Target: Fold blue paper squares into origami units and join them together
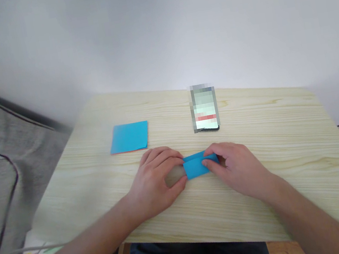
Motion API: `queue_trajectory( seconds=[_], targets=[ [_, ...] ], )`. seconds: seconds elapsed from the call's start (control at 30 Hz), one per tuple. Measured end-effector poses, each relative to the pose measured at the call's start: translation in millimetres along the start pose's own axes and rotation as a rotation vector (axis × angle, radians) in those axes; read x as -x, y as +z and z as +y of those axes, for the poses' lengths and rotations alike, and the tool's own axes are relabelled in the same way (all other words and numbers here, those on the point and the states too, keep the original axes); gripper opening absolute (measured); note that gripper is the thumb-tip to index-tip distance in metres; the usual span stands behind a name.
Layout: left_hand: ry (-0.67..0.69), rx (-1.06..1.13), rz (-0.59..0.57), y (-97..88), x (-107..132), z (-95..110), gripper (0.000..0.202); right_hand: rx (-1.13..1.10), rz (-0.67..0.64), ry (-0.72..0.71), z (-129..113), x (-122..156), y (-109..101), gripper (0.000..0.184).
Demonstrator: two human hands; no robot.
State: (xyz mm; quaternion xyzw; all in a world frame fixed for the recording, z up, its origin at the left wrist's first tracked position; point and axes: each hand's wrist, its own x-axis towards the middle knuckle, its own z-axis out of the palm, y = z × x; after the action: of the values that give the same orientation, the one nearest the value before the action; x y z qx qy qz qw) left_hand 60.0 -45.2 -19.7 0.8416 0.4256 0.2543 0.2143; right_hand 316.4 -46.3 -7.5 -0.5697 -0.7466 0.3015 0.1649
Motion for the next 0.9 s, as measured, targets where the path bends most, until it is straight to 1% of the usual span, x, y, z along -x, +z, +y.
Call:
queue_trajectory(
  seconds=[0.2, 0.37, 0.47, 0.53, 0.6, 0.7, 0.8, 0.9],
  targets=[
    [-0.035, -0.001, 0.004, -0.8, -0.1, -2.3, 0.024, 0.04, -0.032, 0.021, 0.3, -6.1, 0.1, 0.016],
    [-0.054, 0.008, 0.003, -4.9, 0.2, -1.4, 0.026, 0.073, -0.06, 0.03, 0.9, -11.6, -1.0, 0.015],
    [-0.005, 0.032, -0.022, -7.4, 1.6, 1.1, 0.035, 0.058, -0.075, 0.027, 1.3, -13.9, -1.6, 0.016],
    [0.039, 0.038, -0.081, -8.2, 3.5, 2.6, 0.039, 0.059, -0.089, 0.027, 1.3, -14.9, -1.3, 0.015],
    [0.054, 0.025, -0.129, -8.4, 6.5, 3.2, 0.037, 0.077, -0.088, 0.025, 1.0, -15.6, -0.5, 0.014],
    [0.055, 0.012, -0.131, -8.7, 12.5, 2.3, 0.036, 0.109, -0.072, 0.014, -0.1, -16.3, 0.5, 0.013],
    [0.087, 0.018, -0.122, -9.2, 17.1, 0.9, 0.038, 0.124, -0.073, -0.006, -1.9, -16.3, 0.3, 0.015],
    [0.106, 0.021, -0.155, -9.7, 17.9, 0.4, 0.038, 0.151, -0.077, -0.01, -4.3, -16.0, 0.0, 0.018]
  ],
)
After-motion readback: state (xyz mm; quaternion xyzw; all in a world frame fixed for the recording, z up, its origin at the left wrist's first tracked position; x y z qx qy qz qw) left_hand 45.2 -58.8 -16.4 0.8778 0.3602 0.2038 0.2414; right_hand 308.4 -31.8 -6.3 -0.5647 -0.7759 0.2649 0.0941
